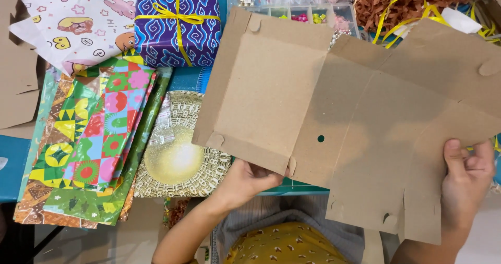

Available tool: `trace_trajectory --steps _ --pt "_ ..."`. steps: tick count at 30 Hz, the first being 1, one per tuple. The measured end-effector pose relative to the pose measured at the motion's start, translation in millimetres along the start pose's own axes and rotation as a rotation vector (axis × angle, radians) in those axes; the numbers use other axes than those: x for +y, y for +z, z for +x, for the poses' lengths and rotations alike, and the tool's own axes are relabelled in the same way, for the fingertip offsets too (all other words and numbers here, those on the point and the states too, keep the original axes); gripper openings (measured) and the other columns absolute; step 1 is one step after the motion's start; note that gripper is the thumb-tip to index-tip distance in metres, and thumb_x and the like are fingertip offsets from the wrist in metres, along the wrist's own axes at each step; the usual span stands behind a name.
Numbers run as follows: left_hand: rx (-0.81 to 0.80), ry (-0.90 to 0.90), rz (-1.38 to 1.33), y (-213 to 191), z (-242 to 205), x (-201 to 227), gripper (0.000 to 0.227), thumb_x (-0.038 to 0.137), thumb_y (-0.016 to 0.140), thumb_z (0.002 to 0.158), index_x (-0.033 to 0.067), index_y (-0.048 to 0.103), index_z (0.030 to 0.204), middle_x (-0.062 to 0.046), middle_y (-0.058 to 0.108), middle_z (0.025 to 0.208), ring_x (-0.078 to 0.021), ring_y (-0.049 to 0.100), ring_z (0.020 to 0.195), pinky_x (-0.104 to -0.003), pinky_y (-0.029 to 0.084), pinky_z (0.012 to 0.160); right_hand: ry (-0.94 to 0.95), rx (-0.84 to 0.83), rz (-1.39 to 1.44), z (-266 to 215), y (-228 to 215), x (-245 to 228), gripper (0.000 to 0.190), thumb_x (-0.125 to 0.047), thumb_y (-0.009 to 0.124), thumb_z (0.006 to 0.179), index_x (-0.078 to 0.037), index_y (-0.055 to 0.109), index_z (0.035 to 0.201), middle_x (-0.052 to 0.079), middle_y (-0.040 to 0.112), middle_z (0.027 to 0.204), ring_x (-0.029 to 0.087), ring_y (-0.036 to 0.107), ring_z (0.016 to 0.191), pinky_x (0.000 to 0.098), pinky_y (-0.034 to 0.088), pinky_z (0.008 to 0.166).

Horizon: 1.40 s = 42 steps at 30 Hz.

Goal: Folding a cardboard box from a flat template and filling it with decorative shredded paper and small beads.

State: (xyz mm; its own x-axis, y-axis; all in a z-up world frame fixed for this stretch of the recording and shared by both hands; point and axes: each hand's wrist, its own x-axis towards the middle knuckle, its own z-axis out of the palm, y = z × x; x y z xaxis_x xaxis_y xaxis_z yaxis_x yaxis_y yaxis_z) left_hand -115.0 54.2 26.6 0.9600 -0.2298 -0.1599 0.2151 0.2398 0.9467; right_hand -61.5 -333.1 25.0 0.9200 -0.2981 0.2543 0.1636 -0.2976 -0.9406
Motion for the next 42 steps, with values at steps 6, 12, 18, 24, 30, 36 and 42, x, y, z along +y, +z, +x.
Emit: trace_trajectory --steps 6,12,18,24,30,36,42 --pt "0.057 -0.051 0.137 -7.7 -23.7 -1.5 0.027 0.016 0.083 0.078 0.0055 0.079 0.102 -0.008 0.083 0.108 -0.0182 0.078 0.102 -0.033 0.062 0.099 0.018 -0.037 0.059 2.5 1.2 8.5 0.052 -0.037 0.065 0.111 -0.018 0.05 0.157 0.001 0.063 0.141 0.006 0.061 0.124 0.0224 0.051 0.112" --pt "0.622 0.08 0.003 -25.6 -54.7 6.8 0.05 0.021 0.083 0.076 0.0065 0.066 0.12 -0.012 0.077 0.11 -0.029 0.076 0.107 -0.043 0.061 0.105 0.048 0.049 -0.156 10.2 -5.3 28.8 0.021 -0.03 0.07 0.121 -0.015 0.058 0.13 -0.009 0.051 0.087 -0.002 0.047 0.084 0.0161 0.039 0.082" --pt "0.729 0.32 0.372 -54.6 -78.6 -1.1 0.021 0.02 0.061 0.104 0.0136 0.06 0.084 0.006 0.052 0.07 -0.006 0.045 0.061 -0.021 0.035 0.055 -0.125 -0.151 -0.249 22.7 36.5 -4.6 0.033 -0.005 0.071 0.116 0.007 0.058 0.143 0.018 0.068 0.12 0.016 0.063 0.106 0.0278 0.055 0.086" --pt "1.135 0.332 1.157 -65.7 -89.3 -19.2 0.037 0.025 0.059 0.112 0.0007 0.065 0.139 -0.014 0.077 0.117 -0.0268 0.072 0.081 -0.035 0.052 0.065 -0.234 -0.265 -0.469 11.8 75.4 -11.0 0.033 -0.02 0.073 0.108 0.0 0.067 0.134 0.011 0.073 0.11 0.011 0.065 0.077 0.0241 0.049 0.07" --pt "1.072 0.691 1.797 -36.9 -92.1 8.5 0.036 0.026 0.068 0.109 -0.0046 0.073 0.126 -0.024 0.069 0.114 -0.0375 0.064 0.101 -0.046 0.046 0.095 -0.579 -0.273 -0.563 6.4 74.6 -58.3 0.032 0.011 0.067 0.111 0.019 0.062 0.142 0.031 0.072 0.126 0.034 0.072 0.109 0.0405 0.058 0.093" --pt "-0.121 0.558 1.422 2.9 -64.5 5.0 0.095 0.079 0.048 0.093 0.0087 0.041 0.156 -0.013 0.051 0.155 -0.0291 0.05 0.143 -0.048 0.035 0.118 -0.498 -0.592 -0.433 -44.7 4.4 -31.1 0.064 -0.05 0.076 0.072 -0.014 0.068 0.125 0.001 0.074 0.126 0.02 0.07 0.123 0.0388 0.055 0.114" --pt "-0.216 0.624 1.388 9.1 -34.8 5.2 0.07 0.042 0.075 0.095 -0.0022 0.051 0.144 -0.021 0.057 0.14 -0.0338 0.055 0.13 -0.045 0.047 0.105 -0.523 -0.927 -0.617 -54.9 7.6 -14.4 0.046 -0.029 0.068 0.091 -0.034 0.066 0.137 -0.007 0.056 0.154 0.021 0.048 0.146 0.0434 0.032 0.119"
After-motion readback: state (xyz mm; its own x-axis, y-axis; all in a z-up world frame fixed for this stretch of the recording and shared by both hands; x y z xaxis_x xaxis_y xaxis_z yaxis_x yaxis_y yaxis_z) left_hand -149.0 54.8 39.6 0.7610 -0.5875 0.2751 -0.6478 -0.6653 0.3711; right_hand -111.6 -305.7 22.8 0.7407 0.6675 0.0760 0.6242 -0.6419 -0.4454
